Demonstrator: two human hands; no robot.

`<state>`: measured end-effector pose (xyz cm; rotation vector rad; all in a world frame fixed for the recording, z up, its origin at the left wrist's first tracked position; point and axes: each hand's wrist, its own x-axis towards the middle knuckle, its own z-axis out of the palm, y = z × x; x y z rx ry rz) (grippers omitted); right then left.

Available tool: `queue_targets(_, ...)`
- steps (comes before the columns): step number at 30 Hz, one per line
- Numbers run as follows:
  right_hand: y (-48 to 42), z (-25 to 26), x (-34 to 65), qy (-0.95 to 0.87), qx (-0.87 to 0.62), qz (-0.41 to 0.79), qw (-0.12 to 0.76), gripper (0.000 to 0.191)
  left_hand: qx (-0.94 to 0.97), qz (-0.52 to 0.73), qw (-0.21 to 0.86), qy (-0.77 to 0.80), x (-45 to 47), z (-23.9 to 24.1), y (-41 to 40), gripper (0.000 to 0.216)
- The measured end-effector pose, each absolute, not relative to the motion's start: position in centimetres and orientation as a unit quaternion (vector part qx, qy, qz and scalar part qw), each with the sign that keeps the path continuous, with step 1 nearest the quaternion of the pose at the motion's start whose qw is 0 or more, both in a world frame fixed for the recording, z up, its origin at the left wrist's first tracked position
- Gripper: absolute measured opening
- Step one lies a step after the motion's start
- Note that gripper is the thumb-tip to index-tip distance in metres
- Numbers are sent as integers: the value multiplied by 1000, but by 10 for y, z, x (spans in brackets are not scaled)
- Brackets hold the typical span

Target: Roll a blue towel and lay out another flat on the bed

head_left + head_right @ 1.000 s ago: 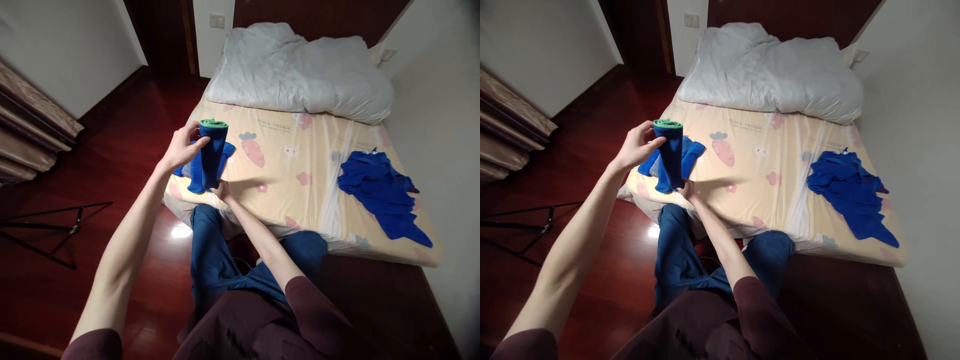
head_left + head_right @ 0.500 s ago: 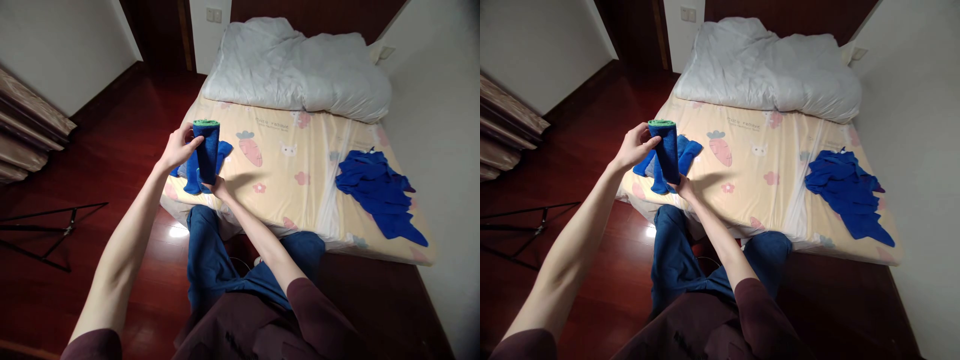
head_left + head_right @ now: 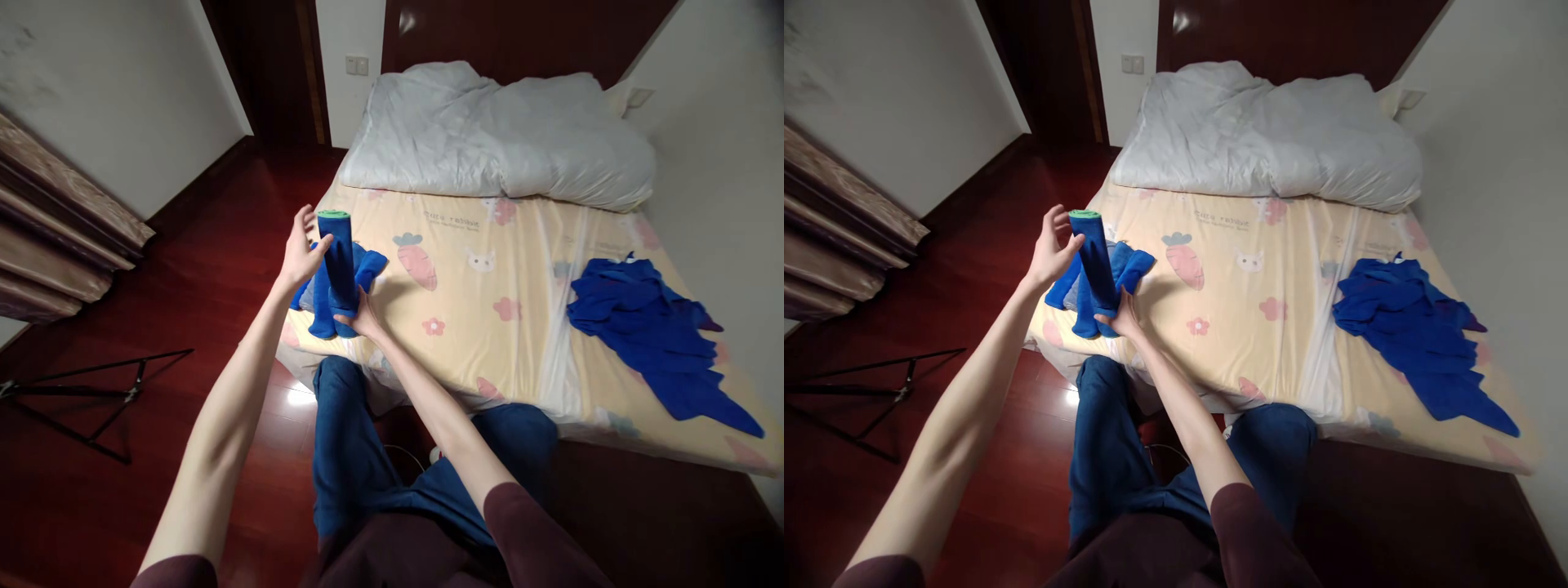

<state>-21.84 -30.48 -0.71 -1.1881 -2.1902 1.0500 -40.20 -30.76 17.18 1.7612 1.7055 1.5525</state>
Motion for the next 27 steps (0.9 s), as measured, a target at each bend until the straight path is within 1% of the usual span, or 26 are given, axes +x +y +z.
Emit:
queue_targets(2, -306, -7, -205, -753, -467, 392, 247, 115, 587, 536, 55, 604, -403, 165, -313, 74)
queue_targets(3, -308, -8, -196, -732, -485, 403, 258, 121, 585, 530, 25, 613, -401, 161, -318, 75)
queue_targets(5, -315, -8, -174, -709, -497, 427, 260, 124, 605, 494, -14, 624, -391, 151, -333, 70)
queue_targets(7, -327, -11, -146, -693, -497, 444, 274, 115, 669, 414, -10, 617, -373, 136, -348, 59)
queue_targets(10, -356, -17, -90, -677, -488, 442, 329, 96, 780, 251, 58, 570, -341, 102, -362, 40)
queue_targets(12, -381, -25, -42, -664, -498, 436, 349, 84, 815, 182, 82, 545, -323, 75, -363, 37)
queue_targets(14, -407, -33, 14, -648, -522, 427, 354, 72, 830, 159, 86, 527, -314, 47, -360, 38)
queue_targets(16, -429, -40, 74, -615, -564, 413, 364, 63, 841, 159, 91, 509, -315, 22, -351, 34)
queue_targets(18, -444, -44, 137, -559, -624, 386, 385, 57, 847, 161, 81, 499, -324, 1, -340, 28)
queue_targets(20, -451, -41, 199, -493, -688, 347, 405, 51, 854, 156, 62, 492, -336, -13, -331, 28)
queue_targets(23, -451, -28, 279, -413, -754, 286, 423, 45, 848, 144, 34, 509, -351, -14, -328, 24)
queue_targets(27, -424, -7, 348, -373, -783, 240, 435, 49, 853, 96, -34, 512, -346, 1, -336, 21)
